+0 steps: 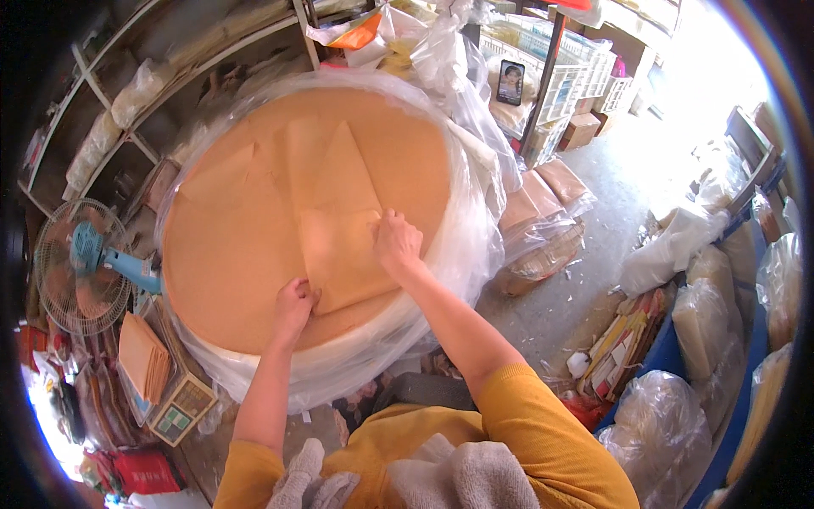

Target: The person folds circular sheets of thin orange material by hand and places the folded pieces onto a stack on a scale.

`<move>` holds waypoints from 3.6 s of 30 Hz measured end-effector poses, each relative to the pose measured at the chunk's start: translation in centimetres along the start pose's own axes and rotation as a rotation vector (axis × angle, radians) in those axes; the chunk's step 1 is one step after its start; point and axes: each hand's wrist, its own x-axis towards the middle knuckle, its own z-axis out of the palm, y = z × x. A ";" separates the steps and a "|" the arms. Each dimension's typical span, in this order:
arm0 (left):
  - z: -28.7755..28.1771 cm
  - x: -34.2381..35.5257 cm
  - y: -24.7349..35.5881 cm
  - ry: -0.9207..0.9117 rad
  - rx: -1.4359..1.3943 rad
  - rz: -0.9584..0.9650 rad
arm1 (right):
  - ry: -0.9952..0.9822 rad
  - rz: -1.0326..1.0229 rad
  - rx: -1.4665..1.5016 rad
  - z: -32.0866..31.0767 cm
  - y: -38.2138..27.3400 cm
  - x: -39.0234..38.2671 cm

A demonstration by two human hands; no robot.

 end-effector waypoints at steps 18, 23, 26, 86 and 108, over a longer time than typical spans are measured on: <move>0.1 0.3 0.8 -0.082 -0.054 -0.053 | 0.140 -0.302 -0.218 2.6 1.9 1.1; 2.4 0.8 2.6 0.174 0.727 0.544 | 0.120 -0.357 -0.280 2.5 1.8 1.0; 4.0 0.9 3.5 -0.066 0.926 0.376 | -0.065 -0.275 -0.268 2.0 1.3 1.1; 0.9 6.0 -0.3 -0.056 0.074 0.546 | -0.325 0.057 0.365 -0.2 1.1 10.1; -0.1 1.5 -0.3 -0.238 1.006 0.764 | -0.261 -0.771 -0.037 2.6 3.8 6.4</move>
